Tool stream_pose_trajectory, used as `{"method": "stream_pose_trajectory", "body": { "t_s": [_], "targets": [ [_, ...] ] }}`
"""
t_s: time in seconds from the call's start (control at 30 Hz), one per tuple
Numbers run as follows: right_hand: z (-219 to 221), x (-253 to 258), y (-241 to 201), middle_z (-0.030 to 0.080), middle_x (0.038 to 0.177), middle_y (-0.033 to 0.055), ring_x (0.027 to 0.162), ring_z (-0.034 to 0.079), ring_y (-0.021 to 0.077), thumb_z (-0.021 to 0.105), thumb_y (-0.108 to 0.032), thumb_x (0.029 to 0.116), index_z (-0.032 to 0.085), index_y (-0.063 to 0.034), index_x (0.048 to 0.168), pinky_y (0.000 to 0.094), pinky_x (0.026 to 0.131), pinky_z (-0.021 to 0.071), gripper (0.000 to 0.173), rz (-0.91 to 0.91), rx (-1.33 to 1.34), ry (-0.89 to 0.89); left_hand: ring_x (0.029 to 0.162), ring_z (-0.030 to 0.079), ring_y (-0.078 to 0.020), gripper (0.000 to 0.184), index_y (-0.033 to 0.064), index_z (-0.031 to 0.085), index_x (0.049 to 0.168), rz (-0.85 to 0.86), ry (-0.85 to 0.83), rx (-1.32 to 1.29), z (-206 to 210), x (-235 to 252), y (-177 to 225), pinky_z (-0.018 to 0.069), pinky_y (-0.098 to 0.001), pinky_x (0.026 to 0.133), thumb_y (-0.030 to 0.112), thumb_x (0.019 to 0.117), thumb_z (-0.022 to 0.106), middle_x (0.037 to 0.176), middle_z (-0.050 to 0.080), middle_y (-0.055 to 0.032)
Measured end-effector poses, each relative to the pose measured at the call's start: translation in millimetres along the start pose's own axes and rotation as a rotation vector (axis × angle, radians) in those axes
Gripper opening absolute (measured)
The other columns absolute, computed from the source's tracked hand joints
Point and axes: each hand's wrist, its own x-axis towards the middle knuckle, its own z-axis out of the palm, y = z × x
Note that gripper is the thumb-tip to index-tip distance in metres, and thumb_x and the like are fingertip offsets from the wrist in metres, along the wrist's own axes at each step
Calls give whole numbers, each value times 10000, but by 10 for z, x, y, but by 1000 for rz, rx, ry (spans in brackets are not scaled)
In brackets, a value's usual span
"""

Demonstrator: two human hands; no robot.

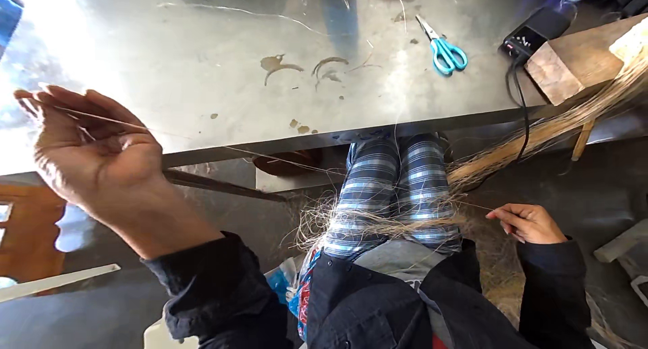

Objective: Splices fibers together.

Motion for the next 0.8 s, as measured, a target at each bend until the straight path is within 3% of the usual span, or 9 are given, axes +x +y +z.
{"method": "stream_pose_trajectory", "body": {
  "t_s": [0.23,0.53,0.63,0.8],
  "targets": [
    [-362,-78,483,554,555,-82,394,361,-32,526,-37,1034,737,4,961,135,382,294,227,164,22,168,887,694,-142,162,28,513,1182,44,71,63,-53,388,-168,588,-276,856,47,1085,384,958,665,-102],
    [-530,-197,882,518,566,-71,423,377,-14,516,-94,1062,725,15,979,145,418,318,250,321,-29,332,924,682,-139,255,16,451,1298,92,9,173,-70,564,-299,581,-283,891,-34,1061,374,1028,637,-103],
    [-504,-208,944,513,565,-77,420,375,-13,512,-89,1063,725,19,998,145,419,325,247,337,7,340,902,681,-135,259,14,457,1297,94,-7,227,-58,545,-335,577,-277,895,-40,1056,382,1008,633,-91],
    [-520,-193,1312,520,578,-56,401,353,5,507,-118,1078,688,41,1122,170,396,314,244,552,51,225,933,685,-147,286,14,448,1335,92,-7,179,-105,592,-286,577,-292,908,-30,1063,370,1035,645,-105]
  ]
}}
